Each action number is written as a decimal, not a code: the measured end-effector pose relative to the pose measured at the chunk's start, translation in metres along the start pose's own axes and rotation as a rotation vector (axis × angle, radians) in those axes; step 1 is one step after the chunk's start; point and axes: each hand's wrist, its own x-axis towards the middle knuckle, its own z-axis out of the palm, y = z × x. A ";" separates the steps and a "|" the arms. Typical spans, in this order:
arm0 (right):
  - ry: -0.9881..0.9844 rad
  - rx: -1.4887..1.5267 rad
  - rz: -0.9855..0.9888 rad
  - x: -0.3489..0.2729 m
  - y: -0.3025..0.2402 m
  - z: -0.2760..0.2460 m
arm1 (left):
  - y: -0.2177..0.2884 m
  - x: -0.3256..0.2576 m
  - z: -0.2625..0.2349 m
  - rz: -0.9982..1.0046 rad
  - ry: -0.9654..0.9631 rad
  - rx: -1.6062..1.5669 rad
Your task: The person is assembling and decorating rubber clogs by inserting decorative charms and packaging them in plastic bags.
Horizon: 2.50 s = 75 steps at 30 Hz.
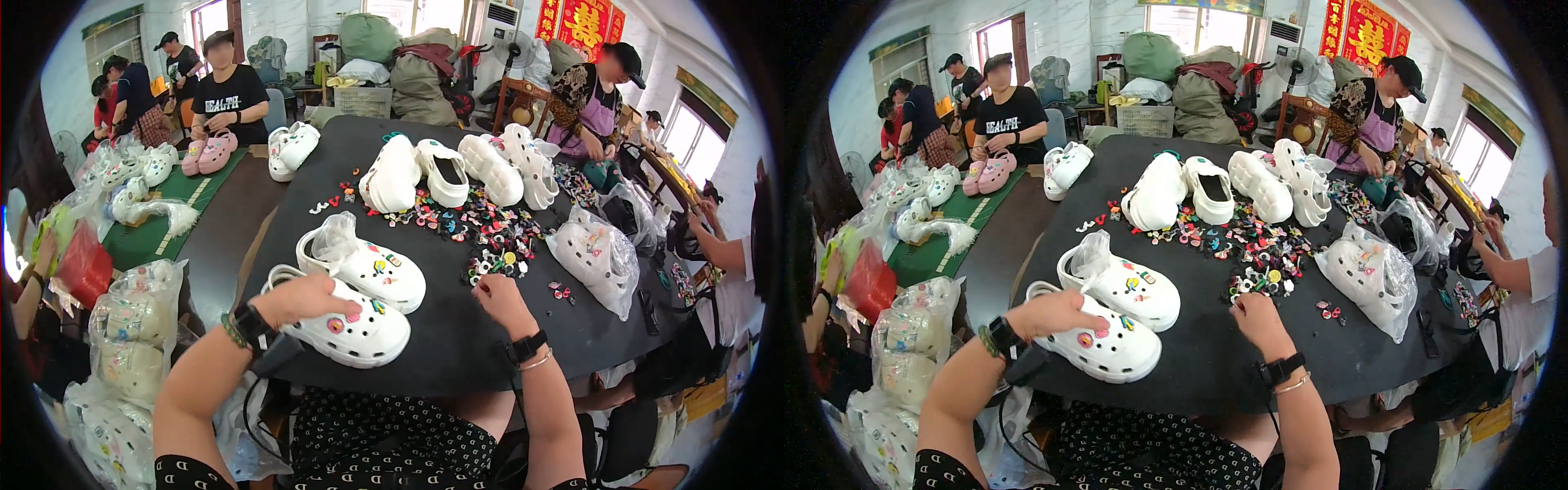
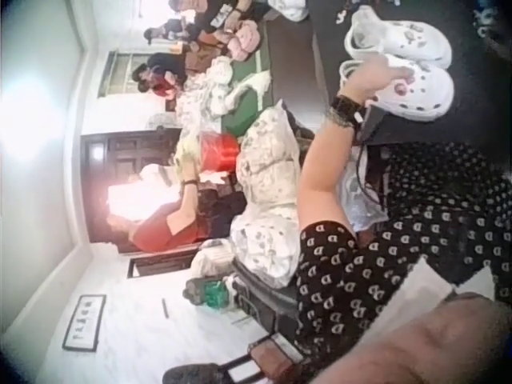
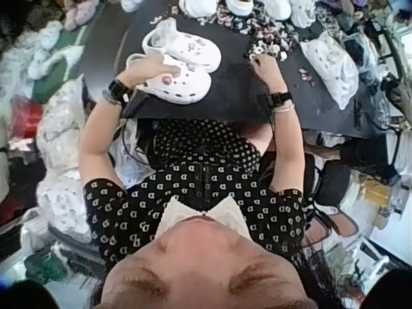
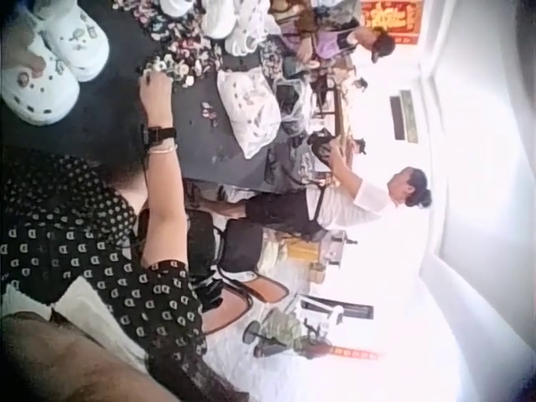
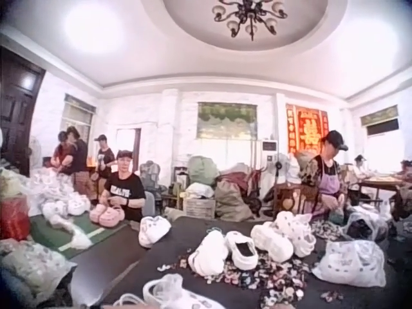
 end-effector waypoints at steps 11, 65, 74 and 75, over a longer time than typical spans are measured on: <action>-0.154 0.485 -0.394 -0.031 -0.138 -0.029 | 0.040 -0.022 0.044 0.060 -0.069 -0.664; -0.155 0.301 -0.167 -0.020 -0.151 0.005 | 0.030 -0.024 0.057 0.201 0.050 -0.544; -0.519 0.332 -0.017 0.006 -0.136 -0.001 | 0.042 -0.037 0.054 0.158 0.032 -0.493; -0.522 0.333 -0.018 0.009 -0.139 -0.002 | 0.041 -0.037 0.054 0.155 0.034 -0.494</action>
